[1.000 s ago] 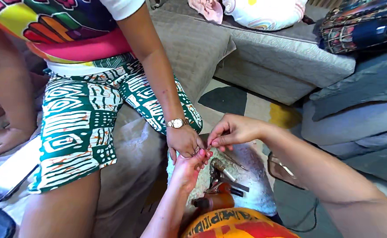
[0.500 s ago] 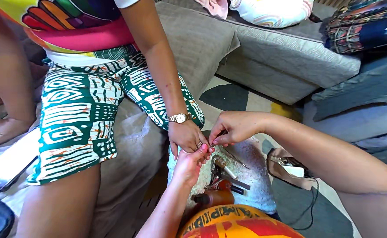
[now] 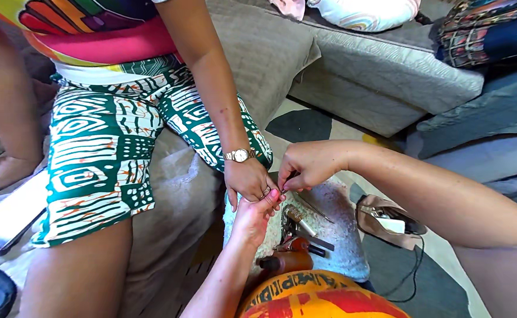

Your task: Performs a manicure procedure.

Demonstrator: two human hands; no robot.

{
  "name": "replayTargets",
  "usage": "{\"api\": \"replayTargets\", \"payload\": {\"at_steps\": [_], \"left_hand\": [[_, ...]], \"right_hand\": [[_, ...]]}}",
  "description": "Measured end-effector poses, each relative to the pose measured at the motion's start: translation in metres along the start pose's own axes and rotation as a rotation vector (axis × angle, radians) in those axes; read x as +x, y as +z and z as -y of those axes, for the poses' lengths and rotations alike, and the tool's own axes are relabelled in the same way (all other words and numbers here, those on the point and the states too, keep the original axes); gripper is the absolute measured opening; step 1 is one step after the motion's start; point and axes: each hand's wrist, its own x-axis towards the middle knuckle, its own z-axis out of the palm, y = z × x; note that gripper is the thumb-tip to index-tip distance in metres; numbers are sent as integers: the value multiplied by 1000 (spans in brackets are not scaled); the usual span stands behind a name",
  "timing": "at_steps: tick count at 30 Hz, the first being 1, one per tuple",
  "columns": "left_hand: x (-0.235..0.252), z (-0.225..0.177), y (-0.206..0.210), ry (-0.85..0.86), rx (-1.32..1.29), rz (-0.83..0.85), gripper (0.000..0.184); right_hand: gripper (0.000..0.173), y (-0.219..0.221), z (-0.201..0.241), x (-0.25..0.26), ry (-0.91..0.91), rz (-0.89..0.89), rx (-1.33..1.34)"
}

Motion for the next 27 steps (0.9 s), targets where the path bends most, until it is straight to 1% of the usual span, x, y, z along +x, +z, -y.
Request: {"api": "replayTargets", "payload": {"at_steps": [8, 11, 13, 15, 16, 18, 20, 21, 22, 23, 24, 27], "left_hand": [[1, 1, -1, 14, -4, 2, 4], [2, 1, -1, 15, 7, 18, 3], [2, 0, -1, 8, 15, 25, 4], [4, 1, -1, 12, 27, 41, 6], [5, 1, 0, 17, 37, 52, 8], [8, 4, 5, 30, 48, 56, 9], [11, 7, 12, 55, 46, 40, 8], [12, 9, 15, 75, 34, 41, 7], [12, 11, 18, 97, 16, 46, 7], [13, 13, 20, 116, 2, 50, 8], [14, 15, 22, 135, -6, 43, 10], [19, 22, 19, 191, 7, 46, 16]], "right_hand": [[15, 3, -1, 4, -49, -15, -63], [15, 4, -7, 1, -112, -52, -62], [15, 2, -10, -3, -103, -63, -21], [15, -1, -12, -11, -70, -121, 82], [14, -2, -13, -17, -87, -179, 161], [16, 2, -14, -25, -226, -385, 339], [20, 23, -8, -19, -377, -717, 553], [21, 37, -3, -11, -408, -883, 643], [22, 52, 1, -3, -400, -1005, 696], [22, 66, 2, 2, -370, -1079, 721], [23, 80, 1, 4, -334, -1116, 735], [25, 116, -5, -6, -205, -1142, 768]]}}
